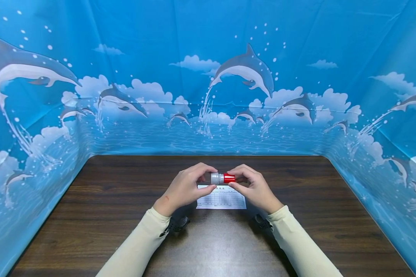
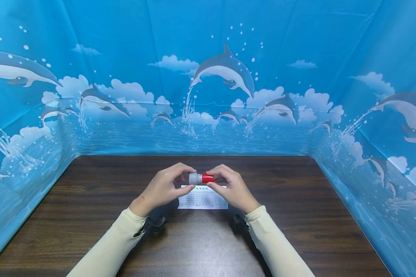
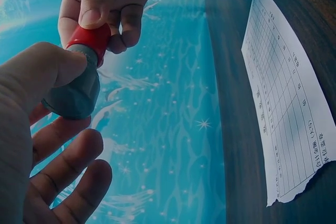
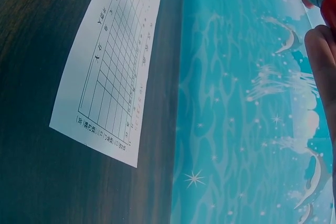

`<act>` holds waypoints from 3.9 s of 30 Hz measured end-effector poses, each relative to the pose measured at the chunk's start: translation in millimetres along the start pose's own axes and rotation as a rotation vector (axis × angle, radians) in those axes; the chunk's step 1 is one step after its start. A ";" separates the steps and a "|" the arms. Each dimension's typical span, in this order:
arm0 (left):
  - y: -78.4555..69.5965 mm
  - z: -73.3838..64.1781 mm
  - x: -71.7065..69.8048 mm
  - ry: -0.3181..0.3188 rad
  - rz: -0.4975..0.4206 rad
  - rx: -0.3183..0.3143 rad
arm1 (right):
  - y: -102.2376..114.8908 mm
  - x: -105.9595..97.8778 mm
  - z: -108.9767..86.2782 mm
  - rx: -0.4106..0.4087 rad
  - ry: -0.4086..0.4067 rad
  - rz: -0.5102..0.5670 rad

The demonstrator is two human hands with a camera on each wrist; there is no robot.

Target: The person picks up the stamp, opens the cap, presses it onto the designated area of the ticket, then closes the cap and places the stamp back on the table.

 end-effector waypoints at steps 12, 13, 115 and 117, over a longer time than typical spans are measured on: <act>3.2 0.0 1.2 0.002 0.024 -0.009 | -0.4 -1.4 0.5 -0.004 -0.006 -0.006; 4.2 -0.2 0.8 0.002 0.026 -0.016 | -1.0 -2.3 0.6 -0.003 -0.010 -0.007; 74.1 -33.2 20.7 0.429 0.233 -0.376 | -65.4 -47.4 -2.8 0.287 -0.155 -0.296; 71.2 -35.5 26.9 0.472 0.243 -0.365 | -64.1 -47.0 -2.5 0.285 -0.156 -0.291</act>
Point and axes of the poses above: each hand's wrist, its own z-axis towards the middle knuckle, its own x-axis out of the palm, y = z × x, the point moved 7 cm from there along z, towards the middle knuckle, and after that the axes turned 7 degrees about -y, right-handed, at the moved point
